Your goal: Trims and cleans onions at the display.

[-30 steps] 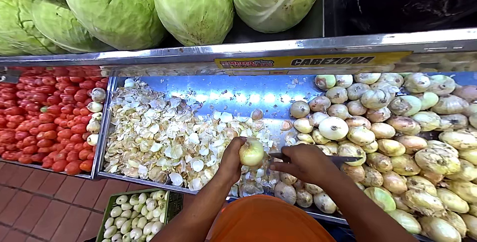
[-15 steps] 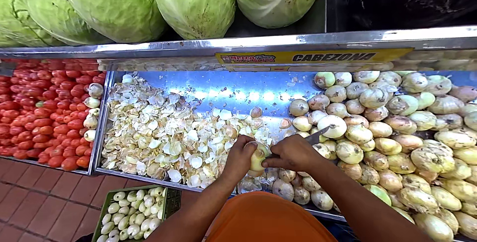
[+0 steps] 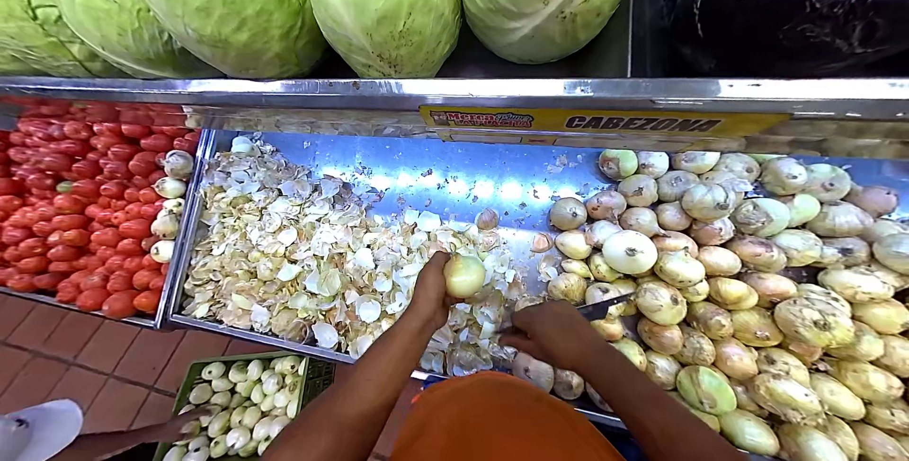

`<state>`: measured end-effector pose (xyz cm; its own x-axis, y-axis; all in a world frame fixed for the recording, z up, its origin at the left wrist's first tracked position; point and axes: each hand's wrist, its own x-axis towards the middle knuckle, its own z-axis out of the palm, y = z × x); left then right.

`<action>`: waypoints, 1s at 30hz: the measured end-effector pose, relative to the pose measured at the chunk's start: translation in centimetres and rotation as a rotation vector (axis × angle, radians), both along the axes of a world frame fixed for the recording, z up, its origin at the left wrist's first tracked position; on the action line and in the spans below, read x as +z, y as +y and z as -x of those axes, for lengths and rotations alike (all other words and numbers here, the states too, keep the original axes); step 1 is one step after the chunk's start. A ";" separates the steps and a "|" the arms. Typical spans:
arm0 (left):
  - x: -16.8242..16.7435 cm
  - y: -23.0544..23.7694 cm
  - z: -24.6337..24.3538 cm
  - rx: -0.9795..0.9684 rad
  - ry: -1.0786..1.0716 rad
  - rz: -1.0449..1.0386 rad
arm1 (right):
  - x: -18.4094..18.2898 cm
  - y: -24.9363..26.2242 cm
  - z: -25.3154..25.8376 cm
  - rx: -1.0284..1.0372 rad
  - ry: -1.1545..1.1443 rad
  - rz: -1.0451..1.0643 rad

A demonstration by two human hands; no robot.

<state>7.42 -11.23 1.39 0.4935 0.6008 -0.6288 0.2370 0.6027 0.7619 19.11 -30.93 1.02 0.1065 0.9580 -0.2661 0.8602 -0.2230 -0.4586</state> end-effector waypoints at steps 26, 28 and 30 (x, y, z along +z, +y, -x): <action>-0.4 -2.6 1.1 -0.478 -0.003 -0.009 | 0.5 2.1 -2.7 0.030 -0.258 -0.220; -1.0 -3.0 0.3 -0.376 0.036 -0.009 | 0.4 2.0 -2.6 0.054 -0.280 -0.239; -1.6 -2.4 -0.7 -0.199 0.031 0.008 | 0.5 1.9 -1.6 0.092 -0.233 -0.212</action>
